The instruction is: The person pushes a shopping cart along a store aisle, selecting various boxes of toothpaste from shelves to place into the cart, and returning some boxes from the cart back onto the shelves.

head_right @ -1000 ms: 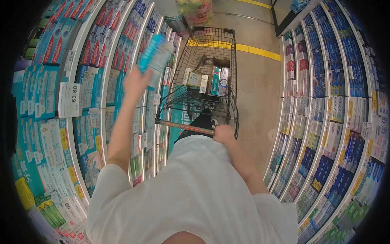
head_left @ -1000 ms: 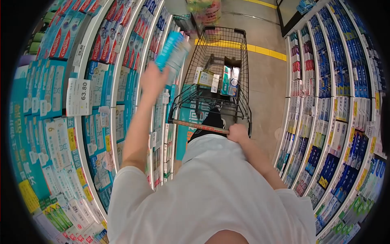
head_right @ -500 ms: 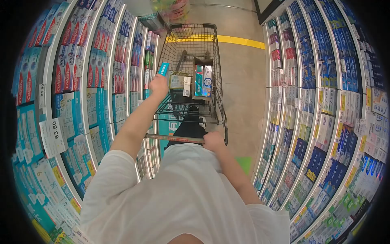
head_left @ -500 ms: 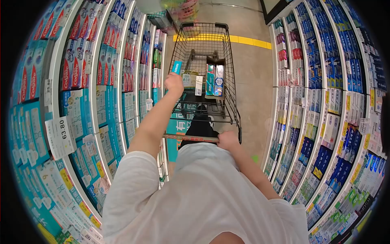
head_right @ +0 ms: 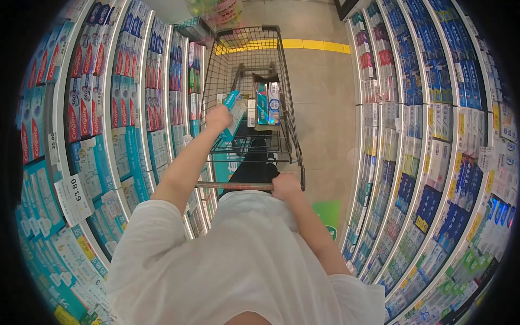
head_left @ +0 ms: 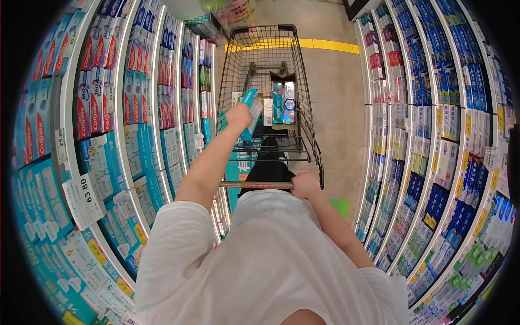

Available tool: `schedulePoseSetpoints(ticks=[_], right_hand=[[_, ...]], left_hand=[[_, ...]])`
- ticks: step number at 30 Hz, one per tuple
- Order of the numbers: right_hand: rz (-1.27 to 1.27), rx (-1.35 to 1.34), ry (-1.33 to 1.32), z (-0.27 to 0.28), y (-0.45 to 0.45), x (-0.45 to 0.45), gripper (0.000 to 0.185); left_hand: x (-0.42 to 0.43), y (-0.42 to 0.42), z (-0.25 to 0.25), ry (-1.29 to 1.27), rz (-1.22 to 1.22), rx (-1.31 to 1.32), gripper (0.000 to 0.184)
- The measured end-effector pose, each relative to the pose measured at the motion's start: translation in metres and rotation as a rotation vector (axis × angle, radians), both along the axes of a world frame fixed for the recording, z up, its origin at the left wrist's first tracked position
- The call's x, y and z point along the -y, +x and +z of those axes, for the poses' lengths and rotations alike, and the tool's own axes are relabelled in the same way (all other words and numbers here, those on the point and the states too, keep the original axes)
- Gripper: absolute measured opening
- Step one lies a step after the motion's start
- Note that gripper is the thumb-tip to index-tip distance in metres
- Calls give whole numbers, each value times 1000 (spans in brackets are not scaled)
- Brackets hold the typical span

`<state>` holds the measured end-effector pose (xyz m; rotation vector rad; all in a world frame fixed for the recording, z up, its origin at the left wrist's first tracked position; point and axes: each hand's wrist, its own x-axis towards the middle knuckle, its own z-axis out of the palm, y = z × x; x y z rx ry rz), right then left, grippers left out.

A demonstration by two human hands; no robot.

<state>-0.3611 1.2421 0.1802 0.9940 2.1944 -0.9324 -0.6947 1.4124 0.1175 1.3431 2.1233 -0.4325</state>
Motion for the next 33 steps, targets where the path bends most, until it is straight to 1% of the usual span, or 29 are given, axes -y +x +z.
schedulePoseSetpoints(ticks=[2,3,5,8,10,12,14,15,18,19,20,22,24,26,27,29,30,32,33], right_hand=[[2,-5,12,4,0,-2,30],[10,-7,26,5,0,-2,30],[-3,-8,15,1,1,1,29],[-7,-10,12,-6,2,2,28],[-5,-8,12,-4,2,2,28],[27,1,12,-4,2,0,29],[30,7,7,-8,2,0,29],[40,8,-3,-10,2,2,30],[11,3,1,-15,4,5,30],[7,5,-14,-16,4,4,30],[3,14,-12,-16,4,4,30],[13,9,-40,-19,4,4,31],[2,-1,-32,-23,5,3,30],[-3,-7,-41,-25,7,4,29],[-21,-31,-28,-25,8,4,28],[-17,-51,-11,-30,9,4,28],[-15,-43,-23,-28,7,0,28],[-22,21,-114,-22,4,-6,28],[-30,-52,-36,-22,4,-8,29]], left_hand=[[8,3,-9,84,41,-15,48],[10,4,-2,80,37,-15,48],[13,8,17,45,54,-122,44],[19,-11,2,90,23,-102,41],[12,-18,3,143,56,-96,41],[-3,-28,-7,195,79,-86,42],[-27,-41,-32,328,-8,-69,41],[-41,-41,-31,362,-26,-86,45],[-83,-43,-42,411,-50,-96,47],[-99,-46,-55,412,3,-54,49],[-111,-49,-69,415,1,-44,49],[-134,-48,-87,498,121,9,47],[-154,-45,-111,463,131,21,47],[-161,-50,-146,534,-39,-62,45],[-162,-54,-163,522,-36,-50,45],[-162,-62,-193,463,-214,-90,41],[-160,-64,-209,452,-210,-82,41],[-155,-67,-235,478,-301,-89,38],[-153,-67,-242,478,-314,-96,35]])
